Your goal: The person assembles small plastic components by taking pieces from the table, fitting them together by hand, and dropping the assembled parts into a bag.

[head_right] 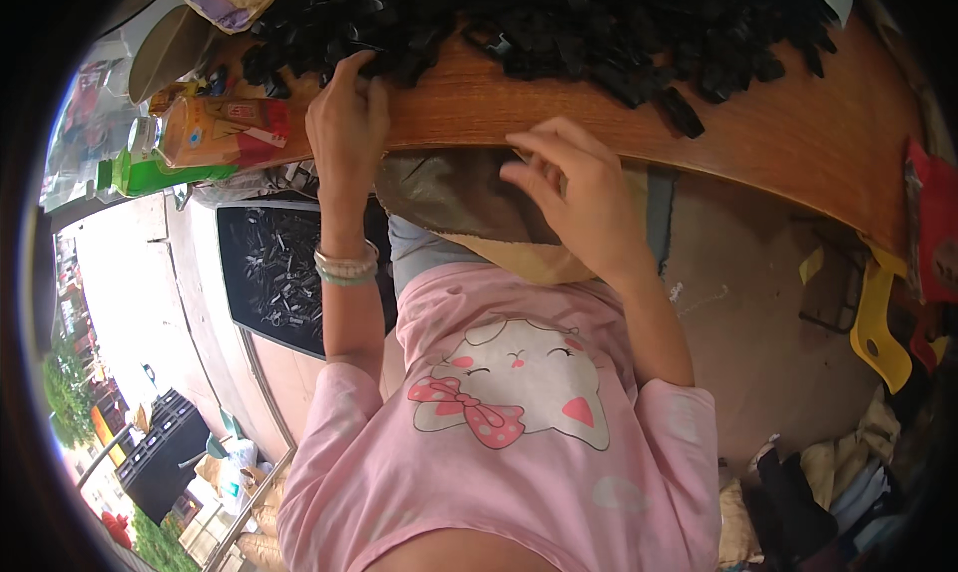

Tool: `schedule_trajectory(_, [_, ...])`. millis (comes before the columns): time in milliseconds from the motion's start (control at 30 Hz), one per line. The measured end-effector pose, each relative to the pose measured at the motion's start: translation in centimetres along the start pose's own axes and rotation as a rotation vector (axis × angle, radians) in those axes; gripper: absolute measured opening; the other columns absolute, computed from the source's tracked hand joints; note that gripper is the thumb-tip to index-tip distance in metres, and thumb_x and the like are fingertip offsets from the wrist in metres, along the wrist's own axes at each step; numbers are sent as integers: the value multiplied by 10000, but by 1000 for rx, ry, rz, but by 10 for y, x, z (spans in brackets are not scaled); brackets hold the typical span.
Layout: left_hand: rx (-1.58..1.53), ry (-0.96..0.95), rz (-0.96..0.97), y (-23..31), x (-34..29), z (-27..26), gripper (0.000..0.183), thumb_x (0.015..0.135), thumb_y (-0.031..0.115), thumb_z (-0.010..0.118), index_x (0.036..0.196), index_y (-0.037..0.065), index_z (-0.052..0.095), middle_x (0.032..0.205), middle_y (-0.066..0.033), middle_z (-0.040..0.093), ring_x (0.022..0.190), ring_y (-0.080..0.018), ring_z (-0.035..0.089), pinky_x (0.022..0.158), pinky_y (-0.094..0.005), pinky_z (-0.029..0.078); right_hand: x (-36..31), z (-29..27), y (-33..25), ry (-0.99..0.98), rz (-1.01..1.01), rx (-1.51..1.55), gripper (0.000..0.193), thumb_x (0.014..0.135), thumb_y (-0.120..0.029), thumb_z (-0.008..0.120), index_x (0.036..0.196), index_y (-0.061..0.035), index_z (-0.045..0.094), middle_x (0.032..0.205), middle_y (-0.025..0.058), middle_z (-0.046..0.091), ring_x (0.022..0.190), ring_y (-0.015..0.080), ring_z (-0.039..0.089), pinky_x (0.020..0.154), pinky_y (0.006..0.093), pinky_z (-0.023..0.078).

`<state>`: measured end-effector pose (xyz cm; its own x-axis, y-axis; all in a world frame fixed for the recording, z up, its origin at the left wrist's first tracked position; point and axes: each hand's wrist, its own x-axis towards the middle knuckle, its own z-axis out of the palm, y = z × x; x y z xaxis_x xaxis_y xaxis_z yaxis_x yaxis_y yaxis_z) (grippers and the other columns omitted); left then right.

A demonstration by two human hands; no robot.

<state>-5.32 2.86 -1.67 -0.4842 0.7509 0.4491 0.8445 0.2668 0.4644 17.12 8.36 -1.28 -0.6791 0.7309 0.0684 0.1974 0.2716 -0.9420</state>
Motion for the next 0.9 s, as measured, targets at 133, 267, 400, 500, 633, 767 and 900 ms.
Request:
schedule_trajectory(133, [133,72,220,-10,8,6,189,761,25,626,946,64,635,778,-91,616,619,-292,592,533,-347,465,31,-2,5,307,-270,-471,219,772,-37,675,989,-17,656,970,50,585,803,200,548,663,314,417])
schedule_trajectory(267, [-9,59,191,-4,-6,8,195,740,-14,632,915,72,636,839,-98,618,639,-266,599,540,-354,460,49,-1,16,416,-365,-940,238,754,-47,668,990,-71,653,1066,28,566,943,224,517,753,375,374])
schedule_trajectory(400, [-83,321,337,-8,-16,14,197,705,-48,673,871,42,618,944,-119,625,682,-251,595,596,-322,474,38,3,18,369,-443,-926,249,747,-60,676,993,-68,642,1051,28,583,932,217,525,765,384,371])
schedule_trajectory(500, [-131,368,364,-14,-22,17,193,710,-39,689,868,34,606,971,-118,629,731,-245,599,634,-293,478,35,9,26,346,-519,-856,273,743,-47,678,1011,-61,631,1033,25,599,937,212,525,761,375,372])
schedule_trajectory(633, [-601,341,13,11,-30,15,212,724,-8,715,905,36,613,985,-85,639,795,-197,603,666,-262,486,36,11,35,395,-521,-741,300,735,12,676,1026,-42,626,1014,33,616,915,217,542,751,350,406])
schedule_trajectory(767, [-581,0,-137,18,-30,-3,257,731,19,734,966,27,630,995,-83,643,814,-161,609,665,-247,498,37,12,15,381,-498,-265,304,715,68,685,1004,-17,647,977,68,636,864,241,583,718,325,474])
schedule_trajectory(900, [-843,-318,-215,37,-29,-18,288,759,13,715,1033,11,628,857,-68,664,654,-115,614,561,-207,487,42,15,-7,274,-567,-106,296,701,83,692,979,-15,664,953,87,647,847,252,601,699,317,494])
